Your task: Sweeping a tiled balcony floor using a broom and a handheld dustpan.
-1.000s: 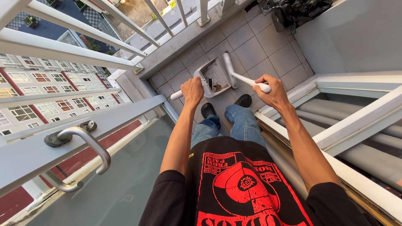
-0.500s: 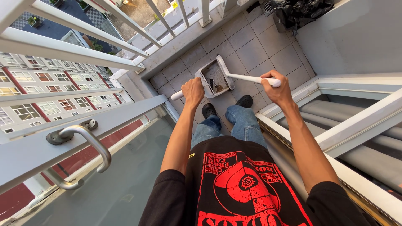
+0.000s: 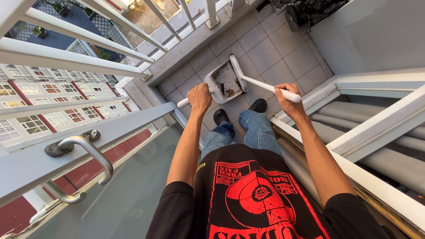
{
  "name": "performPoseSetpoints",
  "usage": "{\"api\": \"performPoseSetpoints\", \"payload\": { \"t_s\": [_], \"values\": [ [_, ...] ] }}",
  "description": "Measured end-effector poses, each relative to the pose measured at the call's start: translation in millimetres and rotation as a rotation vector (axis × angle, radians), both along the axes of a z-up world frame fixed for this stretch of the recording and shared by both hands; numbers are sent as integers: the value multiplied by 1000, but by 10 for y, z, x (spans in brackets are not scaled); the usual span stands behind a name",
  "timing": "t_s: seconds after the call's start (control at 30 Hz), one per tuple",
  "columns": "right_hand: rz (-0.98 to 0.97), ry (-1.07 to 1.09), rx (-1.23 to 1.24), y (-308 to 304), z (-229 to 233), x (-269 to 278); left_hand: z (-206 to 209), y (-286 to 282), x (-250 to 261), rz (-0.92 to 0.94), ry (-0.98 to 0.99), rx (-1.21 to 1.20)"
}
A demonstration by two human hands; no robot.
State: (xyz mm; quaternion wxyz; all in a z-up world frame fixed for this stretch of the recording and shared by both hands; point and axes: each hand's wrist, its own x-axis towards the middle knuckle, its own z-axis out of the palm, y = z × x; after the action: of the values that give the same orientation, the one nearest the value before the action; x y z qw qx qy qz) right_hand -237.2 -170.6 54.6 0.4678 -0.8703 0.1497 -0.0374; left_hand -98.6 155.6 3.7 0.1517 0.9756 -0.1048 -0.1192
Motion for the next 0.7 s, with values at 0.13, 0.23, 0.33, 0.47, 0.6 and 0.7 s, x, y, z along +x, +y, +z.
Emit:
{"api": "performPoseSetpoints", "payload": {
  "t_s": [0.13,0.23,0.33,0.47,0.6,0.7],
  "values": [
    [-61,193,132,43,176,91,-32,3,-19,12,5,33],
    [-114,365,172,-7,374,194,-16,-54,-70,-1,-36,5],
    [-137,320,215,-272,143,265,-65,-38,-76,8,-7,16],
    [-260,163,320,-882,-119,241,-20,18,-110,6,4,30],
    [-385,104,361,-1457,175,171,57,70,-159,10,-6,-14],
    [-447,77,367,-1818,424,89,-69,67,-154,22,-2,10]
  ]
}}
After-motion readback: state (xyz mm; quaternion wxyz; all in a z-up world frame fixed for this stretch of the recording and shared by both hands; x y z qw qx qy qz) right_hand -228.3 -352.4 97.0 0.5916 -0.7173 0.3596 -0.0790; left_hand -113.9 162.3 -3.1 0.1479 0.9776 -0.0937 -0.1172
